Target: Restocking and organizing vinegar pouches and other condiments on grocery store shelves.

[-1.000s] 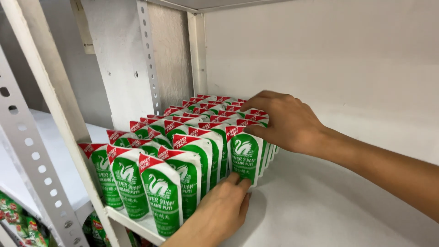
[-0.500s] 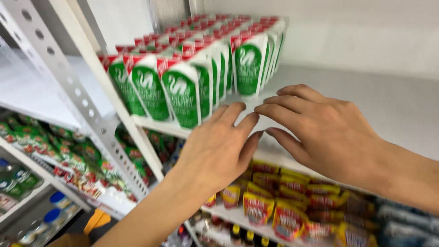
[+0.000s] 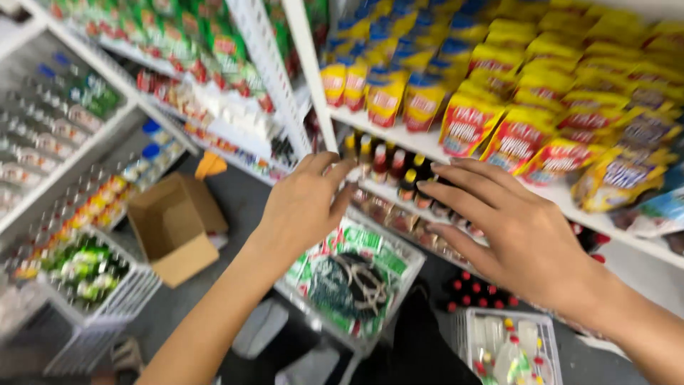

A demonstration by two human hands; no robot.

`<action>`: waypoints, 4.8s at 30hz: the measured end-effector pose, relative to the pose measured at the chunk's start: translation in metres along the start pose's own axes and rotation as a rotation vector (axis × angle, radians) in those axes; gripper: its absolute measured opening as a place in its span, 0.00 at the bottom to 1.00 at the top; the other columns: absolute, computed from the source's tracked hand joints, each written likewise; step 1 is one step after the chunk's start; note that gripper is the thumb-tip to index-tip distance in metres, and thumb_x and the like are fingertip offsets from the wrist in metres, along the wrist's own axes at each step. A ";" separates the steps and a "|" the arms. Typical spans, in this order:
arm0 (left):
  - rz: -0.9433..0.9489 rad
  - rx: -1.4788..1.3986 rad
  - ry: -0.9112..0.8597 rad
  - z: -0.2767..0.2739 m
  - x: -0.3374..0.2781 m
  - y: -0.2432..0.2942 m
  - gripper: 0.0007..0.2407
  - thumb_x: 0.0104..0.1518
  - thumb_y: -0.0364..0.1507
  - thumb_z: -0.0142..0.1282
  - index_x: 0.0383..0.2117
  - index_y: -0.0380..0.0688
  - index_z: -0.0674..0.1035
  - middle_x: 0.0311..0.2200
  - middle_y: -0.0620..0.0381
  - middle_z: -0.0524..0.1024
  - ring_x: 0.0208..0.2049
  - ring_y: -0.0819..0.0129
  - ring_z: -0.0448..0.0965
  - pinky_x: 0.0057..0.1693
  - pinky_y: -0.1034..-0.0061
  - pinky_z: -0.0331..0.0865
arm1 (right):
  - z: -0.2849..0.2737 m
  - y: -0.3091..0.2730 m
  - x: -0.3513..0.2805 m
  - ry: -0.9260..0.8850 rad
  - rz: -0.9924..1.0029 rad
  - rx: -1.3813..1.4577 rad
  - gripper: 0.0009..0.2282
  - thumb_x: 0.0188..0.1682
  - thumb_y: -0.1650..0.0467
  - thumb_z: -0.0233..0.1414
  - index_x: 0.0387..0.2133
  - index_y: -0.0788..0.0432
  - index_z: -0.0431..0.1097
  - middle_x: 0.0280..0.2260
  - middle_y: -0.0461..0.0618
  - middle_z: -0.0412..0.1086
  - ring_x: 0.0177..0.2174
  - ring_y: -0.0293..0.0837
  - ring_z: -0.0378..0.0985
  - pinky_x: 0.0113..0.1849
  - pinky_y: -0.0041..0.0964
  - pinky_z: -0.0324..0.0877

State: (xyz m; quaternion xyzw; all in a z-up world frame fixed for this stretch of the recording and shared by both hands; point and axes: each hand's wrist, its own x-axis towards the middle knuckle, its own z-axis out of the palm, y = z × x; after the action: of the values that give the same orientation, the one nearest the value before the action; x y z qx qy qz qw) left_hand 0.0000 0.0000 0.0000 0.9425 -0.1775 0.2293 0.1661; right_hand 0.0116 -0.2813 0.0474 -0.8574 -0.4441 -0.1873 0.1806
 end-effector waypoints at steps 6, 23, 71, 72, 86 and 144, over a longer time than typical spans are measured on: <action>-0.386 -0.178 -0.104 0.094 -0.103 -0.052 0.11 0.59 0.30 0.57 0.46 0.43 0.82 0.44 0.45 0.80 0.43 0.45 0.80 0.47 0.56 0.74 | 0.116 -0.008 -0.033 -0.121 0.102 0.168 0.18 0.47 0.66 0.57 0.52 0.54 0.71 0.55 0.53 0.71 0.55 0.56 0.71 0.47 0.48 0.72; -1.081 -0.529 -0.099 0.358 -0.296 -0.088 0.12 0.56 0.24 0.55 0.46 0.40 0.81 0.37 0.42 0.82 0.39 0.50 0.84 0.48 0.63 0.76 | 0.508 0.029 -0.158 -0.708 0.309 0.514 0.19 0.45 0.65 0.60 0.50 0.53 0.74 0.53 0.54 0.71 0.52 0.58 0.72 0.53 0.50 0.69; -0.905 -1.499 0.534 0.355 -0.187 0.007 0.04 0.66 0.18 0.45 0.36 0.41 0.69 0.49 0.53 0.76 0.57 0.78 0.70 0.52 0.82 0.63 | 0.494 0.037 -0.250 0.435 1.257 1.658 0.15 0.53 0.64 0.53 0.49 0.60 0.69 0.44 0.46 0.70 0.45 0.44 0.73 0.49 0.46 0.68; -0.819 -1.450 0.474 0.347 -0.188 0.025 0.05 0.65 0.16 0.43 0.39 0.39 0.70 0.44 0.50 0.75 0.50 0.73 0.73 0.58 0.81 0.63 | 0.484 0.013 -0.227 0.407 1.248 1.626 0.17 0.53 0.62 0.53 0.50 0.61 0.69 0.46 0.46 0.70 0.46 0.43 0.73 0.50 0.43 0.68; -0.765 -1.241 -0.002 0.236 -0.227 0.080 0.02 0.68 0.21 0.49 0.37 0.38 0.70 0.32 0.53 0.74 0.34 0.78 0.68 0.43 0.81 0.68 | 0.444 0.030 -0.225 0.343 1.522 2.133 0.25 0.53 0.49 0.38 0.52 0.51 0.68 0.44 0.52 0.74 0.41 0.54 0.76 0.43 0.51 0.73; -0.592 -1.972 0.513 0.102 -0.179 0.039 0.31 0.71 0.47 0.35 0.72 0.34 0.56 0.66 0.40 0.64 0.69 0.46 0.63 0.71 0.57 0.59 | 0.328 -0.028 -0.118 -0.057 0.290 0.710 0.23 0.42 0.69 0.60 0.54 0.58 0.73 0.61 0.61 0.63 0.60 0.62 0.67 0.60 0.56 0.60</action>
State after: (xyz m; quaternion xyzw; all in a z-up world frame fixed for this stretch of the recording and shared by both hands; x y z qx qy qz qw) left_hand -0.1274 -0.0283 -0.1645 0.3202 -0.0081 0.1262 0.9389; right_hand -0.0224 -0.1922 -0.2891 -0.8004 -0.3603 0.0295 0.4782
